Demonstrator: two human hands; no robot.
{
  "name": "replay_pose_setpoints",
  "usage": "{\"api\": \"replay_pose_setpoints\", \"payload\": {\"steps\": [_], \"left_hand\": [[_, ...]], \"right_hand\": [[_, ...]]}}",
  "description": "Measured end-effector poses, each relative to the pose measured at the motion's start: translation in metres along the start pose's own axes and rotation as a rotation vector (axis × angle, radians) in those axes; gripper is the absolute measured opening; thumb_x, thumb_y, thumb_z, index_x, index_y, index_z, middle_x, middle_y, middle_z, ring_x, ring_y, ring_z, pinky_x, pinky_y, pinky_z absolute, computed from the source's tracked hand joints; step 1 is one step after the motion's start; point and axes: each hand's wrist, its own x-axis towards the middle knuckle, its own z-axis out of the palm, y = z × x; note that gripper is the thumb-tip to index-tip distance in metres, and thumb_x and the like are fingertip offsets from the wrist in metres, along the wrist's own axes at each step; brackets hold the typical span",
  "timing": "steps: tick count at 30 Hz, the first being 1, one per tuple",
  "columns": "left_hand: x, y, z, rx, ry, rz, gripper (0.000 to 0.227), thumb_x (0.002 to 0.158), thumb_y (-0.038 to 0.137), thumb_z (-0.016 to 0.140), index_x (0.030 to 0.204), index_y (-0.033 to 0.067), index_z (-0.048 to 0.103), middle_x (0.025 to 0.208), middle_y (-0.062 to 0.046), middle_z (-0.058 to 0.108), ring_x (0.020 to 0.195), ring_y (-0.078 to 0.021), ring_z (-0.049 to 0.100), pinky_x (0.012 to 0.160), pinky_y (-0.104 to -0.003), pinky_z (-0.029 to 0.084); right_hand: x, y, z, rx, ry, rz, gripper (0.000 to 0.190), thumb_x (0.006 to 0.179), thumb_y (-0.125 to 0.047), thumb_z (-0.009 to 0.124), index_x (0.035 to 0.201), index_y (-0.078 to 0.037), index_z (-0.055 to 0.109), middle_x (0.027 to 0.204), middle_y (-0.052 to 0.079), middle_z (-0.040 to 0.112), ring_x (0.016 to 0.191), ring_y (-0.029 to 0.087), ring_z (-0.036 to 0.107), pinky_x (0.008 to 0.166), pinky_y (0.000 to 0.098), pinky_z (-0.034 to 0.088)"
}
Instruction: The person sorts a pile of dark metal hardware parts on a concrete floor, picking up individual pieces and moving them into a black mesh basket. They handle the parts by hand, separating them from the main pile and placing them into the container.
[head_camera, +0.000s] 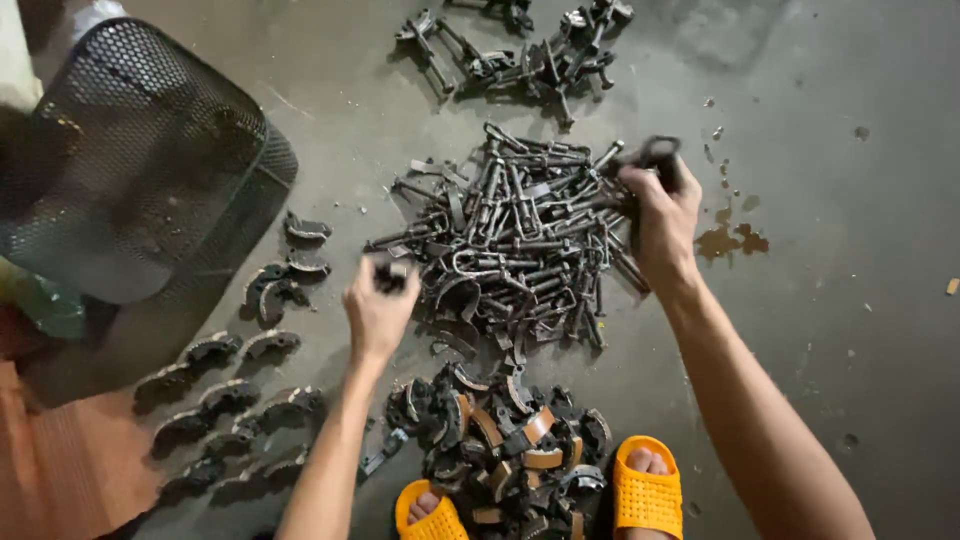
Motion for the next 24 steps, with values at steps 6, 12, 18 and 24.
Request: {"api": "replay_pose_setpoints", "payload": {"steps": [6, 12, 18, 24], "left_hand": [[-0.034, 0.037, -0.054, 0.454, -0.775, -0.263, 0.07, 0.079, 0.037, 0.084, 0.136, 0.0084, 0.055, 0.135, -0.034, 0.058, 0.123, -0.0499, 0.062, 0.099, -0.062, 0.053], [0.037, -0.005, 0.003, 0.455, -0.255, 0.462, 0.026, 0.082, -0.003, 0.069, 0.089, 0.0218, 0.071, 0.087, -0.001, 0.072, 0.09, -0.0228, 0.07, 0.077, -0.036, 0.058], [0.166, 0.0, 0.091, 0.419, -0.292, 0.74, 0.022, 0.081, -0.004, 0.061, 0.071, 0.0144, 0.056, 0.073, -0.008, 0.052, 0.075, -0.0296, 0.058, 0.065, -0.04, 0.053], [0.288, 0.04, 0.196, 0.495, -0.324, 0.317, 0.048, 0.103, 0.03, 0.06, 0.145, 0.0096, 0.048, 0.128, -0.032, 0.048, 0.097, -0.0392, 0.063, 0.075, -0.057, 0.06]], "right_hand": [[0.041, 0.144, -0.021, -0.931, -0.316, 0.065, 0.027, 0.08, -0.017, 0.076, 0.107, -0.013, 0.076, 0.095, 0.017, 0.075, 0.088, 0.042, 0.073, 0.076, 0.0527, 0.058], [0.058, 0.177, -0.013, -1.583, -0.733, 0.052, 0.056, 0.079, -0.034, 0.077, 0.122, -0.003, 0.057, 0.112, 0.025, 0.063, 0.086, 0.051, 0.074, 0.077, 0.0618, 0.06], [0.081, 0.157, 0.001, -1.617, -0.942, 0.044, 0.039, 0.094, -0.031, 0.048, 0.116, -0.003, 0.064, 0.091, 0.018, 0.076, 0.087, 0.041, 0.077, 0.072, 0.0525, 0.061], [0.087, 0.184, -0.006, -1.677, -1.141, 0.209, 0.109, 0.071, -0.069, 0.087, 0.134, 0.006, 0.038, 0.1, 0.021, 0.07, 0.086, 0.036, 0.076, 0.071, 0.0437, 0.063]]}}
